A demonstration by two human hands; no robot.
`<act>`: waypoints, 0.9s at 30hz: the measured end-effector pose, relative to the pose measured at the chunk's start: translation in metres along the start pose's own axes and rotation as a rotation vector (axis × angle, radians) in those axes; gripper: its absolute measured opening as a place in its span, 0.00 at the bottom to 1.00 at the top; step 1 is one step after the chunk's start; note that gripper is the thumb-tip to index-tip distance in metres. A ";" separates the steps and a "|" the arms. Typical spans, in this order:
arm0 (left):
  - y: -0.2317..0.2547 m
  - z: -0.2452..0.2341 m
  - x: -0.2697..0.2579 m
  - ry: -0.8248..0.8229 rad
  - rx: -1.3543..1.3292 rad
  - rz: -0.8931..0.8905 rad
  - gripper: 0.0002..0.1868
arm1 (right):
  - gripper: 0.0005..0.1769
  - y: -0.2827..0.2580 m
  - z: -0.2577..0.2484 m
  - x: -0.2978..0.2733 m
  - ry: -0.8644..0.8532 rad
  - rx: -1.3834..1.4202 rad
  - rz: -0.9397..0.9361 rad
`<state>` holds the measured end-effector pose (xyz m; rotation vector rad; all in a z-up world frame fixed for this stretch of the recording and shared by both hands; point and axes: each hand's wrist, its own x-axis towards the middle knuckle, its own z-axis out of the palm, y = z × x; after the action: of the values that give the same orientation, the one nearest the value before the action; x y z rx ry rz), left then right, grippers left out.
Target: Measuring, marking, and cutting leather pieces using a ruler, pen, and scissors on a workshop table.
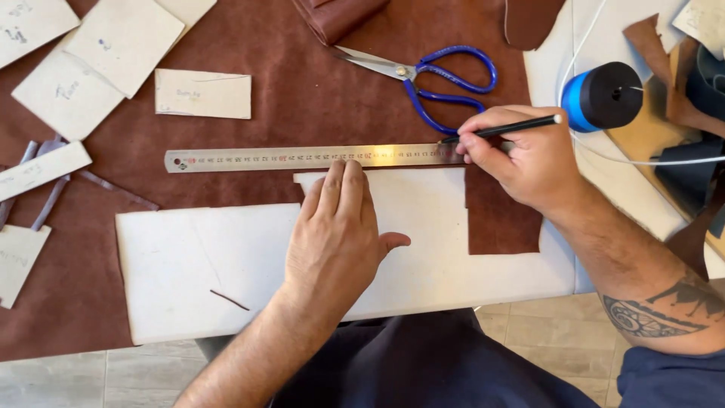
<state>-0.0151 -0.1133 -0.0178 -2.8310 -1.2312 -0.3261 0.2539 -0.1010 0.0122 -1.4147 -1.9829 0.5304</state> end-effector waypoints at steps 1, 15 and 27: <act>0.000 0.001 -0.003 0.000 0.002 -0.004 0.56 | 0.09 -0.005 0.003 0.006 -0.002 0.002 -0.003; 0.004 0.011 -0.013 0.097 0.019 -0.047 0.58 | 0.08 -0.036 0.057 0.072 -0.148 0.161 -0.244; 0.003 0.012 -0.014 0.086 -0.022 -0.044 0.51 | 0.08 -0.040 0.065 0.077 -0.138 0.176 -0.200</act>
<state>-0.0201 -0.1238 -0.0323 -2.7791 -1.2824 -0.4606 0.1649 -0.0400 0.0120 -1.0850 -2.1000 0.7079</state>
